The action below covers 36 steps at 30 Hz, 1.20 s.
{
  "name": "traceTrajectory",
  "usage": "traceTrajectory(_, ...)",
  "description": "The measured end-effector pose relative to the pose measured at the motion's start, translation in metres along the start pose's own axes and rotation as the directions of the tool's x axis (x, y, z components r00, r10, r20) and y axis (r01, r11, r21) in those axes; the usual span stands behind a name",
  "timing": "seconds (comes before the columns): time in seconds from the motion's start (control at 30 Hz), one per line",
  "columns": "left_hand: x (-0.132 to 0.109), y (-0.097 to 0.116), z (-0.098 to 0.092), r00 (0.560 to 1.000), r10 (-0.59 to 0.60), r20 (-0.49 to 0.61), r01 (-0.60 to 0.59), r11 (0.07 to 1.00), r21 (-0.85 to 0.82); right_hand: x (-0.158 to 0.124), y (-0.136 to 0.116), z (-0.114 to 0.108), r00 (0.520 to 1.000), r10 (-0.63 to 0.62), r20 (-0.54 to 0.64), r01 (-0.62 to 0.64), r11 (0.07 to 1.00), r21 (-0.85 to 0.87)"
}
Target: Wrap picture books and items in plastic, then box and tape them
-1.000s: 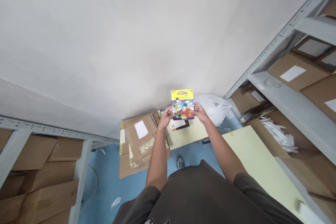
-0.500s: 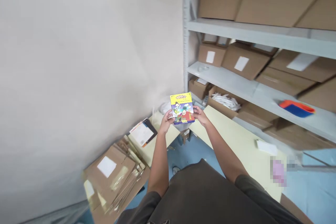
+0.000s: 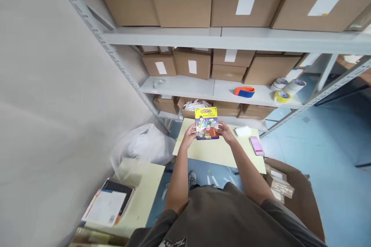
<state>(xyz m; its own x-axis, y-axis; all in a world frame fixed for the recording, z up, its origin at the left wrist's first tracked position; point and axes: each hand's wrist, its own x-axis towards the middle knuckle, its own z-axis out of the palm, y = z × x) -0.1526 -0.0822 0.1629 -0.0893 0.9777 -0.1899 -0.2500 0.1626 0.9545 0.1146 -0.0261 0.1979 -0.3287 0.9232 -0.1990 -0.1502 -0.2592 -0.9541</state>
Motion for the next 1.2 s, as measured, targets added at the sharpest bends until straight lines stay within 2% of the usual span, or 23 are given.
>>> traceTrajectory(0.1, 0.027, 0.003, 0.000, 0.996, -0.033, 0.078, 0.033, 0.999, 0.007, 0.003, 0.001, -0.002, 0.997, 0.001, -0.074, 0.001, 1.000, 0.021)
traceTrajectory(0.23, 0.055, 0.007, -0.012, 0.987, -0.058, 0.149, 0.058, 0.998, 0.005, 0.008, -0.001, 0.011, 0.993, 0.007, -0.117, -0.003, 0.999, 0.033)
traceTrajectory(0.37, 0.076, 0.004, -0.022, 0.975, -0.052, 0.217, 0.049, 0.999, 0.016, 0.010, -0.001, 0.022, 0.983, 0.014, -0.181, -0.009, 1.000, 0.028)
traceTrajectory(0.5, 0.092, 0.001, -0.020, 0.971, -0.052, 0.232, 0.045, 0.998, 0.036, 0.007, 0.001, 0.027, 0.963, 0.006, -0.268, 0.009, 0.999, 0.054)
traceTrajectory(0.63, 0.092, 0.012, 0.001, 0.992, 0.047, 0.115, -0.061, 0.991, 0.122, 0.006, 0.001, 0.034, 0.925, -0.065, -0.373, 0.080, 0.996, 0.027)
traceTrajectory(0.7, 0.086, 0.020, 0.021, 0.977, 0.088, 0.196, -0.116, 0.984, 0.137, 0.007, 0.000, 0.041, 0.910, -0.141, -0.389, 0.134, 0.990, -0.046)
traceTrajectory(0.8, 0.074, 0.030, 0.053, 0.914, 0.112, 0.391, -0.147, 0.987, 0.058, 0.008, 0.000, 0.056, 0.903, -0.278, -0.329, 0.219, 0.954, -0.206)
traceTrajectory(0.9, 0.069, 0.039, 0.071, 0.906, 0.149, 0.396, -0.167, 0.986, 0.012, 0.007, 0.000, 0.064, 0.907, -0.359, -0.220, 0.293, 0.913, -0.284)
traceTrajectory(1.0, 0.073, 0.048, 0.065, 0.919, 0.157, 0.362, -0.160, 0.987, -0.023, 0.003, -0.001, 0.055, 0.925, -0.351, -0.143, 0.313, 0.921, -0.231)
traceTrajectory(1.03, 0.074, 0.051, 0.059, 0.918, 0.142, 0.370, -0.136, 0.990, -0.043, 0.002, -0.003, 0.048, 0.924, -0.344, -0.170, 0.307, 0.928, -0.211)
traceTrajectory(1.13, 0.077, 0.059, 0.035, 0.900, 0.061, 0.431, -0.026, 0.996, -0.087, 0.001, -0.011, 0.024, 0.894, -0.287, -0.343, 0.243, 0.956, -0.167)
traceTrajectory(1.2, 0.078, 0.062, 0.023, 0.891, 0.021, 0.453, 0.023, 0.995, -0.092, 0.001, -0.019, 0.010, 0.917, -0.194, -0.349, 0.173, 0.981, -0.091)
